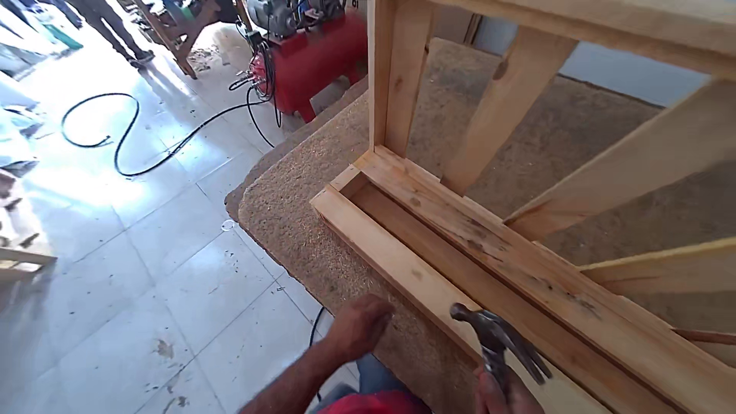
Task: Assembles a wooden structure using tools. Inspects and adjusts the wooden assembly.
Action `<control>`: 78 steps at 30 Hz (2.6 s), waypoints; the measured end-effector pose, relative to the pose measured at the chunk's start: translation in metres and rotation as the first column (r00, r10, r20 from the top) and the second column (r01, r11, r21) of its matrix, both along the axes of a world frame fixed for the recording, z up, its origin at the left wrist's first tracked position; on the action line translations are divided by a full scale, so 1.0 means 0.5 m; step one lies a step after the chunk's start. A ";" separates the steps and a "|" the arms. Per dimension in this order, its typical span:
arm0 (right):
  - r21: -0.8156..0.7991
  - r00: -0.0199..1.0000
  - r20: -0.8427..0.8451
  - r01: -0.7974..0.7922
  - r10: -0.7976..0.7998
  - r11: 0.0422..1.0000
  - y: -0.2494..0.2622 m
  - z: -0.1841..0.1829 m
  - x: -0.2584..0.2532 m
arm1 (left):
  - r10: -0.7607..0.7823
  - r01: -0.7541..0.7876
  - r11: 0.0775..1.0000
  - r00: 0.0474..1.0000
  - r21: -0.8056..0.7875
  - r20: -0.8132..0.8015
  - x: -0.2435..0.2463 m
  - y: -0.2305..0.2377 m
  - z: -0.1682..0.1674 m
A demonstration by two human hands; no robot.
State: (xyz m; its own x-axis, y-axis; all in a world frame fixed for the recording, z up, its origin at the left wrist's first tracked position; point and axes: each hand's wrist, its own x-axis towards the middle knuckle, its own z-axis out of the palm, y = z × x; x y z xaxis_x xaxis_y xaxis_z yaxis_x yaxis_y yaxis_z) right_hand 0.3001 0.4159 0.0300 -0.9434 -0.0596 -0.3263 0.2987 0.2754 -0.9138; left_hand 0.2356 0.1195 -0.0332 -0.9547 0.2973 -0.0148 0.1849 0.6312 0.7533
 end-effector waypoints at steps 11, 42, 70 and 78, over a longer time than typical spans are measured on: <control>0.148 0.987 -0.150 -0.042 0.065 0.988 -0.468 0.021 -0.351 | 0.382 -0.388 0.922 0.903 -0.011 0.194 -0.484 -0.462 0.066; 0.731 0.865 -0.004 0.345 -0.502 0.589 -0.890 -0.054 -0.489 | -0.511 0.147 0.749 0.748 0.646 0.423 -0.840 -0.349 -0.180; 0.709 0.856 -0.136 0.435 -0.498 0.554 -0.920 -0.067 -0.467 | -0.489 0.160 0.771 0.769 0.616 0.412 -0.847 -0.351 -0.188; 0.473 0.755 -0.498 0.648 -0.426 0.596 -0.917 0.003 -0.488 | -0.496 0.157 0.757 0.771 0.635 0.400 -0.848 -0.351 -0.191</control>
State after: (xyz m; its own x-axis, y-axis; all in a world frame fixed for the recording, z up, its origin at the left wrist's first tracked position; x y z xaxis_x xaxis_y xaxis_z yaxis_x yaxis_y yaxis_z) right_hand 0.0559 -0.0428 0.0313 -0.7823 0.5884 0.2044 0.3170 0.6585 -0.6825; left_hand -0.1886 -0.0559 -0.1289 -0.6802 0.7043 -0.2031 -0.2235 0.0645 0.9726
